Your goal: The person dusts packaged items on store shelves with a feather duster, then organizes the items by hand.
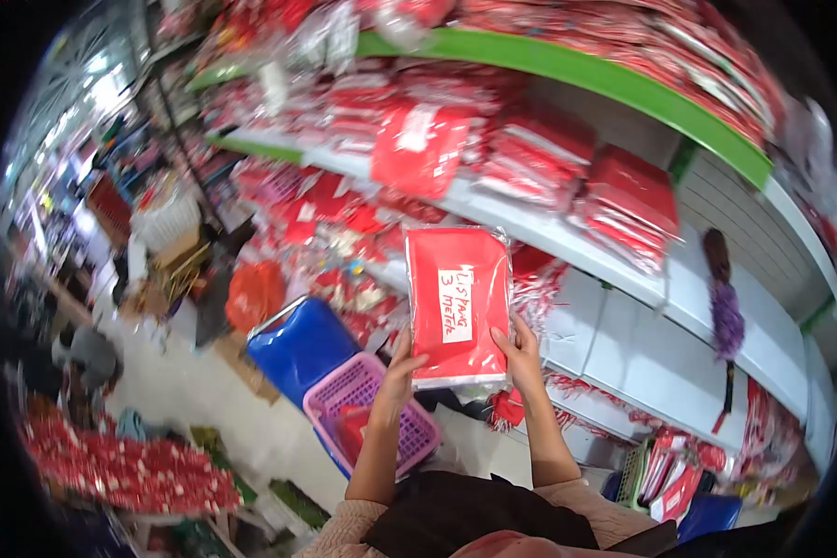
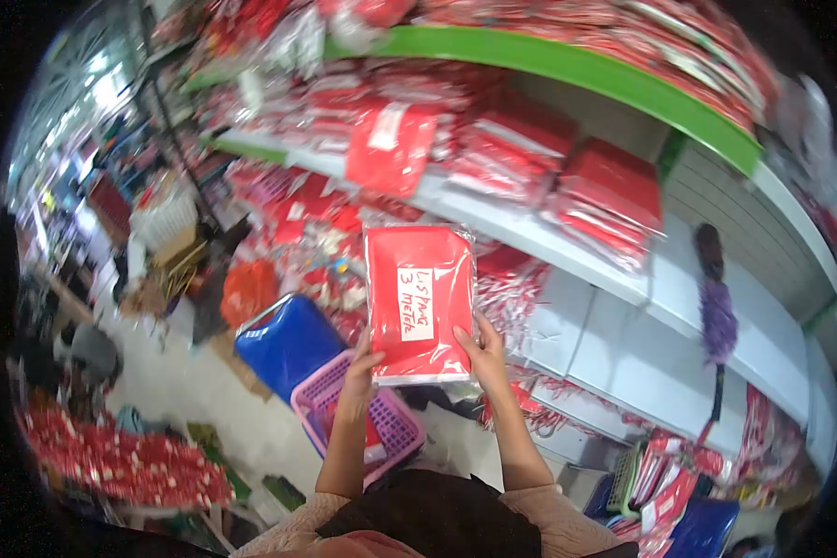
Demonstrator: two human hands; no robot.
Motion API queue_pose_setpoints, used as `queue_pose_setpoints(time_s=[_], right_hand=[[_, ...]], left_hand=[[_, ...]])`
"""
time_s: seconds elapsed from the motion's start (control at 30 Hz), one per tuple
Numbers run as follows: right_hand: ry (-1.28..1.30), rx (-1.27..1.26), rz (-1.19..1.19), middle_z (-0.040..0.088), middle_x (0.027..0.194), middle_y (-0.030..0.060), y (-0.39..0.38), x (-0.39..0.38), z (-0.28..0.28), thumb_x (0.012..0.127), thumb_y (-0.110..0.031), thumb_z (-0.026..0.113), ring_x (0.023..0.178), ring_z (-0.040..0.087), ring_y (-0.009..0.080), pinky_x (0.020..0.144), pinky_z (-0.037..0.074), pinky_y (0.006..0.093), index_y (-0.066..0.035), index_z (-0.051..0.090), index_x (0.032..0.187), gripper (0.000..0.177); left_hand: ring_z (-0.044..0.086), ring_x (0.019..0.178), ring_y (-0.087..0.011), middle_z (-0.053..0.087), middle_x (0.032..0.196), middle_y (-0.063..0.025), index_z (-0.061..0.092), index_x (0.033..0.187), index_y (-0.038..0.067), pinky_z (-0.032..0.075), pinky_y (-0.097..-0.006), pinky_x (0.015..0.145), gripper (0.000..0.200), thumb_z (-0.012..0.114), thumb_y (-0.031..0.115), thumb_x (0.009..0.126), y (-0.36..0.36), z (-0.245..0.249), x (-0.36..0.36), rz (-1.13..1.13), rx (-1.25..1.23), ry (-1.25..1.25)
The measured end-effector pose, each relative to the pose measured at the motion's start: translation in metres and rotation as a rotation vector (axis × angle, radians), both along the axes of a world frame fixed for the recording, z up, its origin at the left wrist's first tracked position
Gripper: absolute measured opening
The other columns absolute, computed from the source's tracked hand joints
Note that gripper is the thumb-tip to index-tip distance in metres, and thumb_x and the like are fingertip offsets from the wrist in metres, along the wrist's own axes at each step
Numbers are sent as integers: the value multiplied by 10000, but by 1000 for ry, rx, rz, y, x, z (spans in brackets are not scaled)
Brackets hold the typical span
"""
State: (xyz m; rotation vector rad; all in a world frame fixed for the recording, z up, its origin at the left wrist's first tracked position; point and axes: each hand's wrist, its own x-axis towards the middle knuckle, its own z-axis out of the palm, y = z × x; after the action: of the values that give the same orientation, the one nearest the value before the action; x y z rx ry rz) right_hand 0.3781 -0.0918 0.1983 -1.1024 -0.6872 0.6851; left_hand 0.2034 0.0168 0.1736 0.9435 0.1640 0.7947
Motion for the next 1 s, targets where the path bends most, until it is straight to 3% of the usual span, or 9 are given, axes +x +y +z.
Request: queue_pose_setpoints(time_s=[0.03, 0.17, 0.27, 0.33, 0.53, 0.77, 0.83, 0.9, 1.0], right_hand=[[18, 15, -64, 586, 1114, 115, -12, 5, 11, 853, -87, 605, 964, 567, 129, 835, 451, 252, 79, 433, 1236, 451], [-4, 71, -200, 610, 1061, 101, -58, 28, 27, 841, -48, 606, 928, 572, 103, 804, 459, 233, 55, 454, 1226, 426], [-95, 44, -356, 645, 971, 87, -89, 33, 34, 841, -48, 603, 817, 599, 85, 708, 486, 222, 52, 462, 1221, 418], [-121, 50, -480, 646, 960, 85, -106, 35, 36, 835, -48, 610, 813, 591, 79, 700, 481, 216, 56, 479, 1201, 402], [-182, 29, -736, 643, 923, 70, -155, 39, 37, 838, -60, 612, 803, 594, 83, 684, 480, 217, 40, 489, 1190, 385], [-576, -713, -767, 560, 630, 145, -224, 46, 93, 844, -333, 594, 529, 551, 205, 532, 421, 314, 2, 585, 1024, 380], [-852, -730, -1084, 559, 658, 127, -240, 66, 95, 833, -231, 591, 651, 544, 279, 617, 433, 383, -7, 609, 943, 250], [-1221, -938, -1445, 540, 916, 158, -259, 97, 106, 769, -127, 612, 875, 481, 345, 709, 405, 436, -44, 588, 937, 190], [-1233, -1084, -1660, 521, 1033, 174, -281, 136, 112, 770, -153, 617, 893, 505, 353, 694, 426, 465, -25, 531, 1028, 300]], left_hand=[[326, 1293, -226, 307, 1418, -111, 179, 1410, 17, 251, -353, 1060, 683, 500, 298, 877, -7, 14, 11, -16, 14, -5], [434, 1207, -241, 431, 1327, -132, 321, 1337, 0, 349, -374, 1006, 581, 380, 414, 935, -20, 46, 76, -65, -183, 55], [498, 1139, -268, 488, 1266, -138, 378, 1297, 2, 423, -399, 930, 554, 395, 414, 928, -14, -13, 128, -436, -311, -96], [540, 1069, -294, 521, 1213, -146, 398, 1279, 5, 451, -423, 894, 521, 413, 385, 922, -38, -10, 156, -661, -497, -206], [536, 1072, -291, 520, 1214, -147, 399, 1279, 9, 451, -422, 896, 511, 412, 377, 924, -97, 7, 216, -907, -487, -107], [532, 1076, -288, 519, 1215, -147, 400, 1279, 13, 451, -421, 898, 500, 411, 368, 926, -146, 6, 236, -967, -479, -71], [531, 1077, -287, 518, 1215, -147, 400, 1280, 14, 451, -421, 898, 497, 411, 365, 927, -153, 6, 240, -962, -476, -72], [530, 1078, -286, 518, 1215, -148, 400, 1280, 16, 451, -420, 899, 494, 410, 362, 928, -160, 5, 242, -965, -478, -75], [528, 1080, -285, 518, 1215, -148, 400, 1280, 17, 451, -420, 900, 490, 410, 358, 928, -169, 4, 244, -968, -476, -65]])
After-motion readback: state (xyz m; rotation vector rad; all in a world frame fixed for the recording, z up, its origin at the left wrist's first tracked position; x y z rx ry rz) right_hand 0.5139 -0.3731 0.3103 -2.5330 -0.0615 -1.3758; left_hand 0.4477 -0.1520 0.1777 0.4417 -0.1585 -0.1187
